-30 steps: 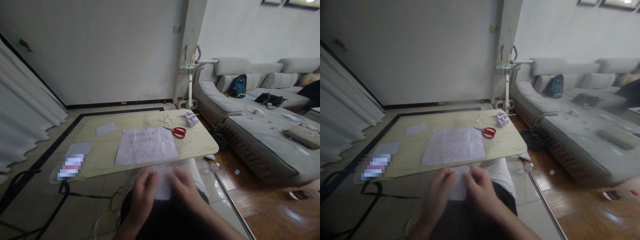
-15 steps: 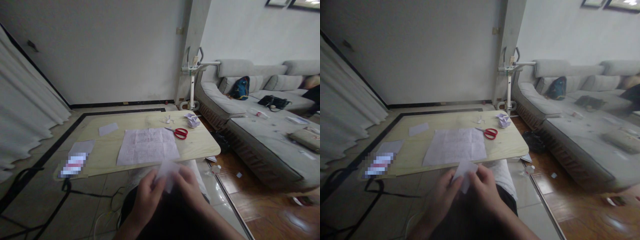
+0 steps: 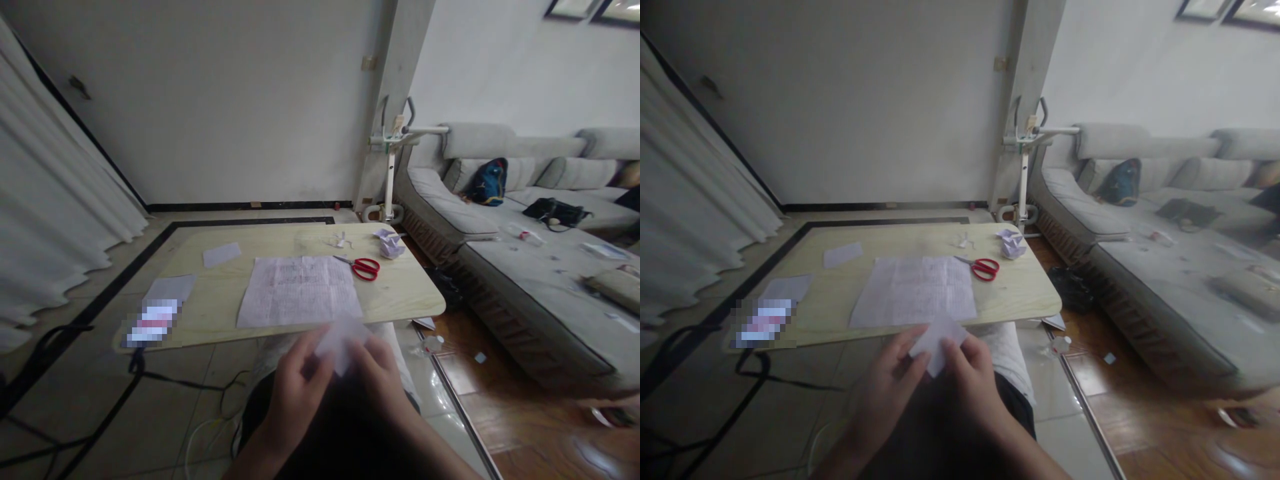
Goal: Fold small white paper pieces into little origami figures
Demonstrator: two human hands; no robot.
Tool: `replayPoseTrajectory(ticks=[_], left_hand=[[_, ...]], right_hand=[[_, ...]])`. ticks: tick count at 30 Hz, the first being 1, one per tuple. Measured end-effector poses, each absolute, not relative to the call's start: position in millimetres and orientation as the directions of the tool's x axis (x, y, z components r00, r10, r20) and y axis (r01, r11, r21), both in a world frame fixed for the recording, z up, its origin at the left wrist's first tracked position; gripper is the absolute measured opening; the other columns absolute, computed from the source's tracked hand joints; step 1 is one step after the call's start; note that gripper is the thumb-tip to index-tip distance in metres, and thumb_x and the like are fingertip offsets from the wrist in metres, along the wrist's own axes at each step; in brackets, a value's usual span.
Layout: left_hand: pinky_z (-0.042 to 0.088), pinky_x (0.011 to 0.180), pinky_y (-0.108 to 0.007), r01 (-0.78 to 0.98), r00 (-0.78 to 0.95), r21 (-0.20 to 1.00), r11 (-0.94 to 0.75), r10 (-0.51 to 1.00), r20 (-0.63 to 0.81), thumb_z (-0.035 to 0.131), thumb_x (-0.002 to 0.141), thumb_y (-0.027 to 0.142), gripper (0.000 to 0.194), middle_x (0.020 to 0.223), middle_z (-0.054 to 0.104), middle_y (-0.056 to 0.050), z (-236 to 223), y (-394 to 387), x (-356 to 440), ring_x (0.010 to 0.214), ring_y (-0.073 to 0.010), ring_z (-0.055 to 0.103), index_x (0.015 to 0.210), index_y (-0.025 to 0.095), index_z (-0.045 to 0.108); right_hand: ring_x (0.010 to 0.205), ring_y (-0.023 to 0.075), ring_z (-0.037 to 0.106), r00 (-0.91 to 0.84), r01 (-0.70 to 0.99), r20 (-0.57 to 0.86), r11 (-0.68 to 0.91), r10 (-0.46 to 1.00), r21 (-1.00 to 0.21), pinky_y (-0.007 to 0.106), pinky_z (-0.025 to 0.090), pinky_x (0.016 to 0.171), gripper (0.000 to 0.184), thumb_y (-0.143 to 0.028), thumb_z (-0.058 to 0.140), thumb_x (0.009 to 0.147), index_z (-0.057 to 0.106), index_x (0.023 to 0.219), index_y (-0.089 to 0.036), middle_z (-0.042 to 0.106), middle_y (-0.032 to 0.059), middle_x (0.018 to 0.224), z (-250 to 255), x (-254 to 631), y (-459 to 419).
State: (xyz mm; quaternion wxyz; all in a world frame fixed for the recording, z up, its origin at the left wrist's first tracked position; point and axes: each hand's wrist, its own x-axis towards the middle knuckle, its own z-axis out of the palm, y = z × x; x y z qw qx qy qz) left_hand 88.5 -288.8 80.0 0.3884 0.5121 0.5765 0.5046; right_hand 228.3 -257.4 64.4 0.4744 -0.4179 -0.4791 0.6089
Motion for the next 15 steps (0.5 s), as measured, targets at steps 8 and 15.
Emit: replayPoseTrajectory(ticks=[8, 15], left_hand=[[0.059, 0.062, -0.026, 0.195, -0.194, 0.98, -0.039, 0.978, 0.078, 0.06, 0.082, 0.03, 0.032, 0.1, 0.074, -0.008, 78.3, -288.9, 87.8, 0.074, -0.0184, 0.071, 0.11, 0.018, 0.067], [0.059, 0.067, -0.028, 0.204, -0.178, 0.979, -0.028, 0.982, 0.065, 0.061, 0.083, 0.03, 0.033, 0.104, 0.073, -0.009, 71.4, -289.0, 86.3, 0.078, -0.0196, 0.071, 0.113, 0.019, 0.066]], right_hand=[[0.055, 0.0132, 0.049, -0.188, -0.174, -0.073, -0.107, 0.979, -0.979, 0.022, 0.041, 0.05, 0.036, -0.048, 0.065, 0.079, 0.066, 0.075, -0.013, 0.058, -0.0001, 0.06, 65.0, 226.8, -256.8], [0.057, 0.0134, 0.05, -0.195, -0.174, -0.042, -0.076, 0.98, -0.982, 0.022, 0.042, 0.052, 0.034, -0.047, 0.064, 0.081, 0.068, 0.077, -0.013, 0.059, 0.0002, 0.062, 64.6, 227.7, -256.6]])
